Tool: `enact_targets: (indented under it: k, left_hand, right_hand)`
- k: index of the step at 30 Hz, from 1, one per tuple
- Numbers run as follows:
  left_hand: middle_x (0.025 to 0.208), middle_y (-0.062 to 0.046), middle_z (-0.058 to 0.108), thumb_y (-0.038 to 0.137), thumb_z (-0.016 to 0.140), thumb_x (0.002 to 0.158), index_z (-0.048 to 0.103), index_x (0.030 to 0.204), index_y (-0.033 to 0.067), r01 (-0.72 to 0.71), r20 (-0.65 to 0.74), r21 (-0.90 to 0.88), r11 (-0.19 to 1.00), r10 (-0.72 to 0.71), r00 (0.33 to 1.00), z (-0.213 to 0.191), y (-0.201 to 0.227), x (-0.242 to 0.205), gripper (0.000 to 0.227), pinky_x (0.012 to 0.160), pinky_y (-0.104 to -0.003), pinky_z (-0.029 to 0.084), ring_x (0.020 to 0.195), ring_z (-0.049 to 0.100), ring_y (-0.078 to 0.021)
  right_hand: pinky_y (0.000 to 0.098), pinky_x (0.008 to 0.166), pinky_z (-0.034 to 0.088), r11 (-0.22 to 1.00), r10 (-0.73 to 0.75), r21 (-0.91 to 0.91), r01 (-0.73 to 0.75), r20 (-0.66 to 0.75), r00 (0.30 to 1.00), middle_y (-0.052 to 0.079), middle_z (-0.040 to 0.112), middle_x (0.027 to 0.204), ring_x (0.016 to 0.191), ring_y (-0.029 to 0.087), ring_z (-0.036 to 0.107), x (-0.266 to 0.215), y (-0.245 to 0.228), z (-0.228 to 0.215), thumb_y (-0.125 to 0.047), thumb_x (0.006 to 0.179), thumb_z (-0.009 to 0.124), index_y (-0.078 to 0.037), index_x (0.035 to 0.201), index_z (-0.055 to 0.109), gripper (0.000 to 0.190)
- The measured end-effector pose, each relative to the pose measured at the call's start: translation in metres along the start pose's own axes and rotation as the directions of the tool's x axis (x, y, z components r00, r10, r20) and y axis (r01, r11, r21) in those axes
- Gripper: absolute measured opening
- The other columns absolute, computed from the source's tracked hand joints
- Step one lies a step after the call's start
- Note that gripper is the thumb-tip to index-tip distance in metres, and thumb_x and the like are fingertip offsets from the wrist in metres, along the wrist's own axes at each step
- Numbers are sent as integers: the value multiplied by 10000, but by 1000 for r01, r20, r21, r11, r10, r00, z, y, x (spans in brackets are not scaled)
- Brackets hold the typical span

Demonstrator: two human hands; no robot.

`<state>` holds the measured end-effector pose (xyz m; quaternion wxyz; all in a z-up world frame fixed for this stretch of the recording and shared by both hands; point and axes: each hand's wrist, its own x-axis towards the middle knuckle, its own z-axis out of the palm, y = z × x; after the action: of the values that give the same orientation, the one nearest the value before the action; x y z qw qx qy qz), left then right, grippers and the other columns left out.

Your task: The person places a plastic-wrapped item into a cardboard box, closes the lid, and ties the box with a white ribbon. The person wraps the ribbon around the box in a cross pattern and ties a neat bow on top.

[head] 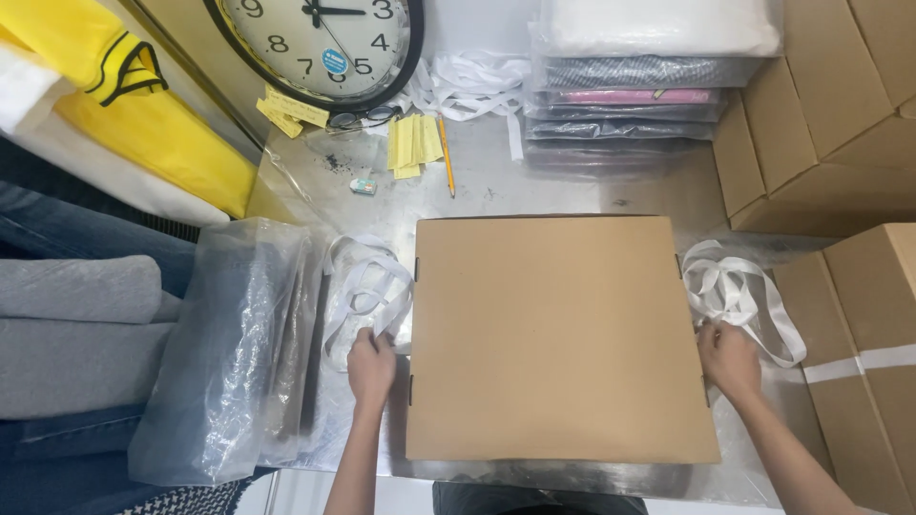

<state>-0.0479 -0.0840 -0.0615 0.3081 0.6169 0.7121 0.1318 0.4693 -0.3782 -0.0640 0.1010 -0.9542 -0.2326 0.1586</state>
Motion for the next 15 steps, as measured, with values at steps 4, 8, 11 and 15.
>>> enact_targets:
  k: [4,8,11,15]
  left_hand:
    - [917,-72,776,309,633,971,715,933,114,90,102,-561,823,-39,994,-19,4,-3,215,844,-373,503,914,691,-205]
    - [1030,-199,806,152,693,980,667,970,57,244,346,-861,446,162,924,-35,-5,3,100,942,-352,557,1016,800,-338]
    - [1006,-132,786,190,727,995,635,920,124,213,322,-911,353,286,903,-34,-18,16,135,1030,-465,588,1077,807,-357]
    - [812,-77,722,181,686,1040,636,998,99,94,221,-940,329,374,901,-47,0,11,105,1020,-429,571,905,788,-292]
  right_hand:
    - [488,756,458,895,9,445,31,-87,996,248,731,953,875,398,672,2,12,7,-341,1103,505,59,1004,688,450]
    - [387,920,509,213,-77,968,-133,153,985,121,704,1135,1087,252,672,2,7,-11,-254,1105,557,-20,1569,461,528]
    - [417,1077,471,167,-148,971,-171,196,969,128,737,1171,1361,327,686,-1,6,-35,-324,1159,525,-211,932,593,263]
    - [591,1120,466,96,-217,978,-186,203,955,150,639,1119,1282,373,646,14,21,-46,-473,1283,346,-245,1575,415,376]
